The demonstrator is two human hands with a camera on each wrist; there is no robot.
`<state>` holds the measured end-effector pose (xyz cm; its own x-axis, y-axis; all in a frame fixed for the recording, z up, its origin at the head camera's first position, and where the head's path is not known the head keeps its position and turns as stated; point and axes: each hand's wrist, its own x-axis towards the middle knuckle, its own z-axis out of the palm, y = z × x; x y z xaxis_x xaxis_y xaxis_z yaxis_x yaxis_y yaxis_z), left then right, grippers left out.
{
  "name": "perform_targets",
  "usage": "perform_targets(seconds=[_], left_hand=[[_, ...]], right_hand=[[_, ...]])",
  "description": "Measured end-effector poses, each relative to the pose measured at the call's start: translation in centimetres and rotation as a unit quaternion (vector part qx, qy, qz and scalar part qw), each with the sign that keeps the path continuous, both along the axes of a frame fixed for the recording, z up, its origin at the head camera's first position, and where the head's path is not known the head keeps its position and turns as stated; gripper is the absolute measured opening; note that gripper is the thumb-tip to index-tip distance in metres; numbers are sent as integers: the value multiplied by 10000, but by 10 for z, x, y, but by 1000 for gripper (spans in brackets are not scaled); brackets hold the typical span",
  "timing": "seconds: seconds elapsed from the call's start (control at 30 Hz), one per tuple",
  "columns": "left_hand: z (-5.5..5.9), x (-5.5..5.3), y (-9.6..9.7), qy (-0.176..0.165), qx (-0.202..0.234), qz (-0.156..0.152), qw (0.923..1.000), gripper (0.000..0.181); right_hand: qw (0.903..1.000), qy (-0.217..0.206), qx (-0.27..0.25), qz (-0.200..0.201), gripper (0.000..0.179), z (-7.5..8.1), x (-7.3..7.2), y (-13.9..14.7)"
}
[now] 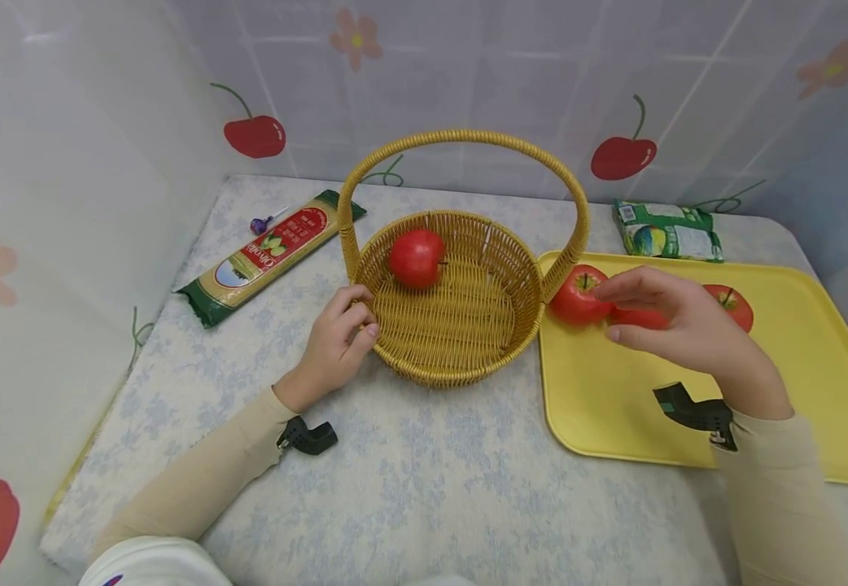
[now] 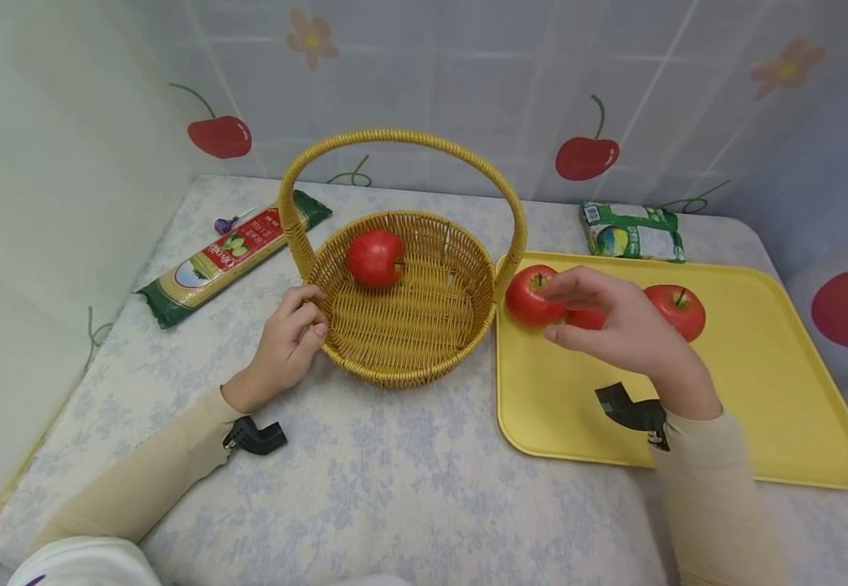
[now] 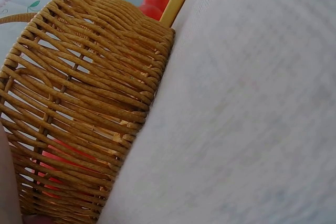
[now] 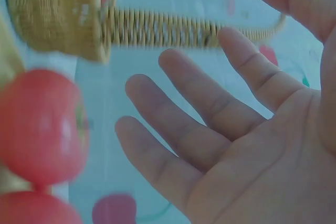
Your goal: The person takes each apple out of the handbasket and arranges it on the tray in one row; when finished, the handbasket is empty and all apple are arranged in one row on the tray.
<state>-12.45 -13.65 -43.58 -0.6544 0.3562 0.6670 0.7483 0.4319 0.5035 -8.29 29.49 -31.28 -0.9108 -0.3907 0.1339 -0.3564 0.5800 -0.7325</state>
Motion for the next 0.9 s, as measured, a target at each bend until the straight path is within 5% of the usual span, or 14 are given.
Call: perform_targets(seconds=[0.4,0.57,0.9], left_hand=[[0,0,-1,-41,-44,-26,10000,48],[-2,0,0,-3,-11,-19,10000,48],[0,1,0,-1,-37,0,10000,36]], right_hand=[[9866,206,826,1391,36,16,-17,-62],[9791,191,1291,1562,37,21,-31,-85],[9793,-294,1279,1543,39,29,-56,-120]])
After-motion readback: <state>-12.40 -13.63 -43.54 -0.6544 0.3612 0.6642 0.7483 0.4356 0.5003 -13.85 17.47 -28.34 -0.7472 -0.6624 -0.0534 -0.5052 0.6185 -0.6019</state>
